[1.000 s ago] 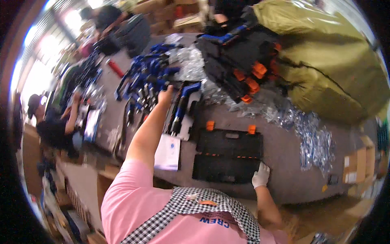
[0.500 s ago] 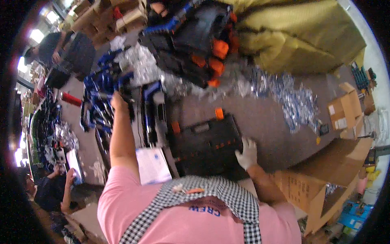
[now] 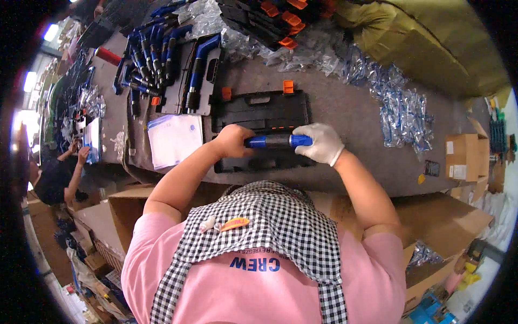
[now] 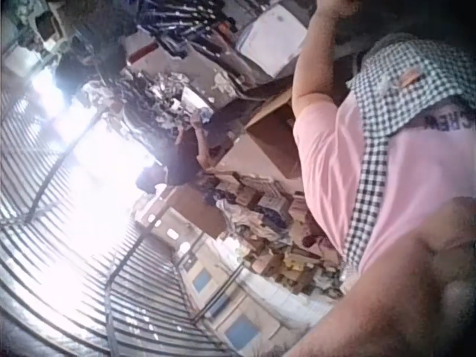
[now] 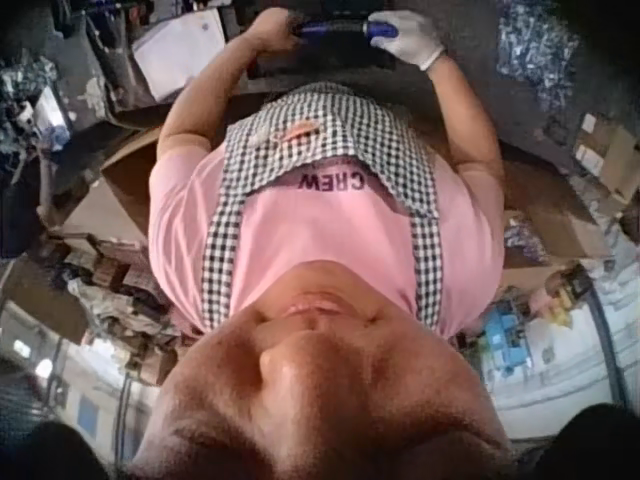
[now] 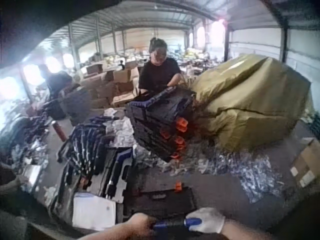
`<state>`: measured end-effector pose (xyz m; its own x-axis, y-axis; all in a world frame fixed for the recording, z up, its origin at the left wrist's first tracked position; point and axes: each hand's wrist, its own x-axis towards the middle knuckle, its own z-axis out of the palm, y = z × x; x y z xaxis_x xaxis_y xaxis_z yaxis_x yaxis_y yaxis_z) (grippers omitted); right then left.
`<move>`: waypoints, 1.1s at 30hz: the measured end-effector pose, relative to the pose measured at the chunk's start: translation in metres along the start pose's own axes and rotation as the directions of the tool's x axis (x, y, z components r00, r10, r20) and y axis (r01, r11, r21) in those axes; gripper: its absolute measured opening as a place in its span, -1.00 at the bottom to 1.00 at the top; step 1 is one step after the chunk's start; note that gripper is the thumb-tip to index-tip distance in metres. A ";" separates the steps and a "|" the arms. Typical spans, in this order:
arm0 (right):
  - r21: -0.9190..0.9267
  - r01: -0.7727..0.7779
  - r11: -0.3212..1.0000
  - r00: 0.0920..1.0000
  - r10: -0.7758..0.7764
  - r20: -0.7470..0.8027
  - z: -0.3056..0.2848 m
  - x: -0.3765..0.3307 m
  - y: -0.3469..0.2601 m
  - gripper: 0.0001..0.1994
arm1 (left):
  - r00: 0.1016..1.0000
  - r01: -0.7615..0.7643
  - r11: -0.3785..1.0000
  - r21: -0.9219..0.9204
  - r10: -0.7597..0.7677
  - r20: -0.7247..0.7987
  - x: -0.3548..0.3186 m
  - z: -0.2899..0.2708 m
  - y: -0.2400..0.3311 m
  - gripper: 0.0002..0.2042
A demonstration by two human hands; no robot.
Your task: Packing blue industrial tools and instruction manuals into black carrying cases and then into cardboard boxes.
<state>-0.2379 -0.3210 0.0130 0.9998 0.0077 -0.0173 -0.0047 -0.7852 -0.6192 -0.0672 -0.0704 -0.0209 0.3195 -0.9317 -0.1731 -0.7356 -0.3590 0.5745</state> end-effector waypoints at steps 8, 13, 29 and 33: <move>0.396 -0.376 0.838 0.925 0.363 0.111 0.097 0.030 0.073 -0.51 | 0.868 0.347 0.910 0.226 -0.220 -0.445 -0.044 0.078 -0.060 -0.34; 0.126 -0.305 0.944 0.929 0.324 -0.180 0.125 0.017 0.061 -0.49 | 0.765 0.568 0.813 0.130 -0.462 -0.449 -0.069 0.107 -0.081 -0.19; -0.083 -0.567 0.820 0.813 0.540 -0.217 0.120 0.033 0.031 -0.44 | 0.984 -0.080 0.929 0.361 0.133 -0.122 0.059 0.123 -0.001 -0.50; 0.134 -0.550 0.824 0.814 0.565 -0.132 0.091 0.022 0.011 -0.33 | 0.961 -0.041 0.969 0.244 0.105 -0.257 0.068 0.127 -0.006 -0.54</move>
<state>-0.2180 -0.2737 -0.0657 0.8140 -0.5193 -0.2604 -0.5565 -0.5684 -0.6059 -0.1174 -0.1387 -0.1380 0.3831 -0.9183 0.0998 -0.8714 -0.3234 0.3689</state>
